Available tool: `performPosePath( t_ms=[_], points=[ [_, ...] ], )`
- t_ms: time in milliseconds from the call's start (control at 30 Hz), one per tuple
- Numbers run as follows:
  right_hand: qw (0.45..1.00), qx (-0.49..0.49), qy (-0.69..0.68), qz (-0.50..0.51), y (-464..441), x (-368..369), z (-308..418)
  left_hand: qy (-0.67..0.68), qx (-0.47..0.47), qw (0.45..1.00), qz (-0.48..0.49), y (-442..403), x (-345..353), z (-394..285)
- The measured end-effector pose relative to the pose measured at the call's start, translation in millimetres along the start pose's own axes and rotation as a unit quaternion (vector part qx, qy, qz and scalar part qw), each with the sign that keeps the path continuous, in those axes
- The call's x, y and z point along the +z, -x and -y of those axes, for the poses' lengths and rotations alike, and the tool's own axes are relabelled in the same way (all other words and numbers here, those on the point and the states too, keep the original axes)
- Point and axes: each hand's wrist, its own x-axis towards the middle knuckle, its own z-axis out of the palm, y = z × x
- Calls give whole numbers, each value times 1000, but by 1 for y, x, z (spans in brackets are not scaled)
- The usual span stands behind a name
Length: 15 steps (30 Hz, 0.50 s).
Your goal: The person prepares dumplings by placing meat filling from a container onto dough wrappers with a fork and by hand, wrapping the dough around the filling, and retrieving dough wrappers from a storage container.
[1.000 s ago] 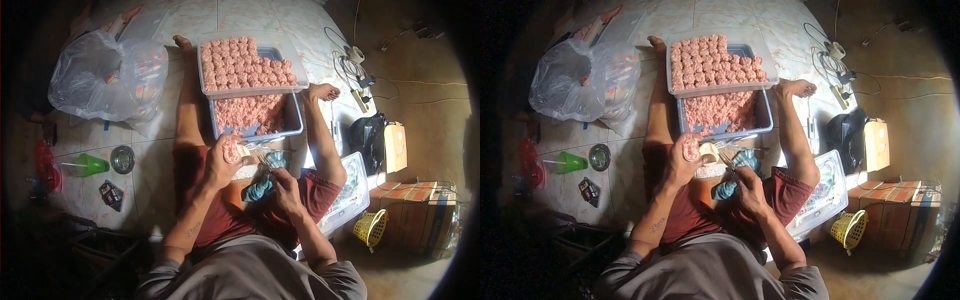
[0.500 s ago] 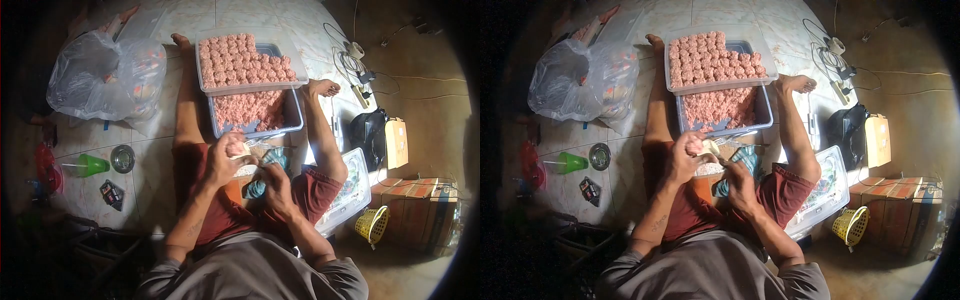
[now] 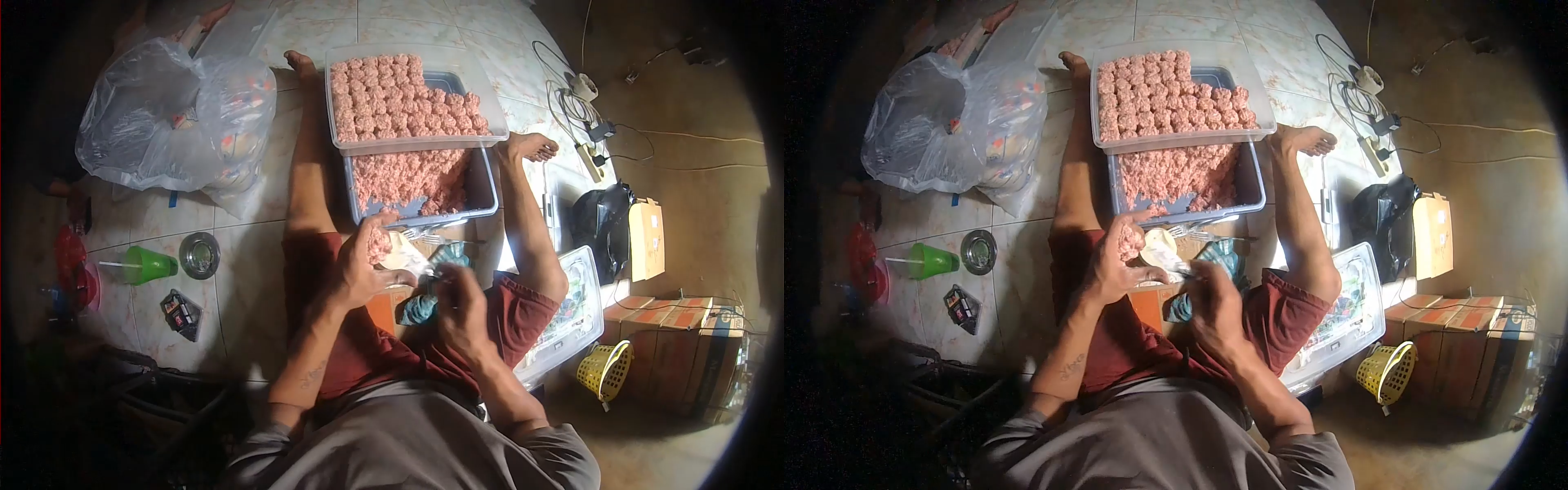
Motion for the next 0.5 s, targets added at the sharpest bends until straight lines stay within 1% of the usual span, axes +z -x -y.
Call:
performPosePath(
  t_ms=[67, 100, 133, 200, 233, 267, 300, 333, 367, 400, 433, 467, 500],
  points=[
    [1000, 0, 29, -9, -7, -16, 18, -10, -93, 981, 172, 4, -13, 23],
    [996, -39, 84, 6, -12, -17, 27, -12, -52, 982, 180, 7, -7, 32],
    [982, -123, 135, 50, -19, -17, 23, -10, -51, 982, 180, 4, -5, 30],
    [982, -59, 123, 129, -19, -23, 25, -153, 28, 967, 202, 0, -3, 26],
    [982, -64, 124, 129, -24, -24, 33, -126, 44, 974, 184, -4, -4, 13],
    [986, -42, 120, 110, -26, -25, 42, -127, 45, 974, 181, -4, -1, 19],
    [989, -13, 115, 90, -23, -25, 47, -131, 21, 978, 160, 1, 4, 29],
    [989, -10, 115, 91, -21, -26, 44, -134, -2, 981, 138, 0, 7, 26],
    [987, -22, 123, 100, -22, -26, 39, -124, -45, 976, 171, -3, 5, 23],
    [985, -37, 131, 109, -25, -26, 37, -125, -42, 976, 171, -5, -3, 19],
    [996, -14, 71, 59, -23, -26, 41, -48, -61, 973, 217, -10, -13, 11],
    [990, -48, 126, 30, -23, -30, 41, -24, -78, 965, 249, -11, -16, 9],
    [990, -43, 115, 65, -24, -26, 36, -2, -96, 955, 280, -12, -18, 8]
  ],
)
